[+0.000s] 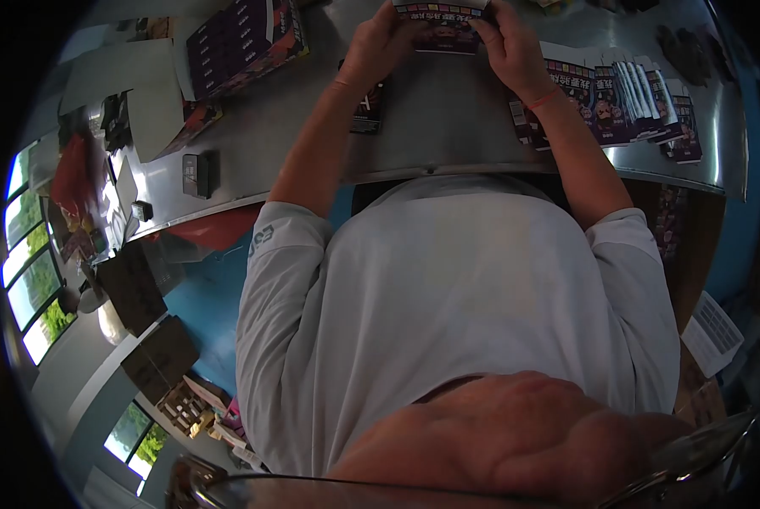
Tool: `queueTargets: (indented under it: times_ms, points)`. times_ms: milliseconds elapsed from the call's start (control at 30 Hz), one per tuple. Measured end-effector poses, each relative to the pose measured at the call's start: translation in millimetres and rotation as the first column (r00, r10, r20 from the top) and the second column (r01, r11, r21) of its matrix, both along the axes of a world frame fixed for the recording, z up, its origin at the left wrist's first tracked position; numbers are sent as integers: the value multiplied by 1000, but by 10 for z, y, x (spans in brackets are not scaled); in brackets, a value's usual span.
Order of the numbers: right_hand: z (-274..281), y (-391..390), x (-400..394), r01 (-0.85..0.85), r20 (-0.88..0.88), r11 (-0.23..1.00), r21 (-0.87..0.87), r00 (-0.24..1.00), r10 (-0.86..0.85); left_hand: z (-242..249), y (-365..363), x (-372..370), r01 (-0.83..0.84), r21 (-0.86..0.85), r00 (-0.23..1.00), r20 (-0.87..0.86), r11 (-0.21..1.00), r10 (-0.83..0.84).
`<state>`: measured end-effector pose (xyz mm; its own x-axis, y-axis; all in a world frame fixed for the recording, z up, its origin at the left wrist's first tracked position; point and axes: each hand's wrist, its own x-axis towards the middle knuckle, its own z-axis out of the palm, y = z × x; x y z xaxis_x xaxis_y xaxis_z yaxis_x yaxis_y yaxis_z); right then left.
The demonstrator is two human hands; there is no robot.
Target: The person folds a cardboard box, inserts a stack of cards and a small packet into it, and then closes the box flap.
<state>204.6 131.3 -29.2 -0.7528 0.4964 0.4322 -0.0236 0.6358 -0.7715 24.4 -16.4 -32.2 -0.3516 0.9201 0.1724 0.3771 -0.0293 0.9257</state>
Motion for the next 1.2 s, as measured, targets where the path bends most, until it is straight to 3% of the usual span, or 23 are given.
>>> queueTargets:
  times_ms: [200,300,433,533,633,733,867,967,1133,1200]
  points:
    - [-36,59,-9,-1,53,999,46,999,-2,73,-1,-43,-32,-197,890,-452,980,-62]
    - [-56,37,51,-18,73,997,72,997,13,63,-55,-30,-31,-250,855,-507,968,-103]
    - [-97,-35,120,-40,93,994,97,995,31,-74,-159,33,34,-208,908,-402,977,-118]
    - [-108,-37,145,-50,84,996,74,996,43,185,-132,90,3,-354,915,-377,935,-146]
    - [-131,-11,135,-71,13,996,51,997,70,123,-195,41,25,-63,989,148,998,-16]
    - [-99,-38,154,-95,-7,995,-33,995,95,175,-193,56,-78,-101,916,385,992,111]
    - [-93,-3,168,-144,-24,978,-151,990,142,225,-146,58,-44,-90,949,308,995,70]
    - [-187,48,168,-227,-81,900,-373,974,212,212,-113,-53,3,-105,975,223,994,21]
    - [58,153,193,-160,98,918,-364,973,209,263,-91,-96,48,-94,980,199,994,-29]
    - [225,97,156,-133,133,942,-309,974,182,322,-81,-46,-1,-15,996,92,1000,3]
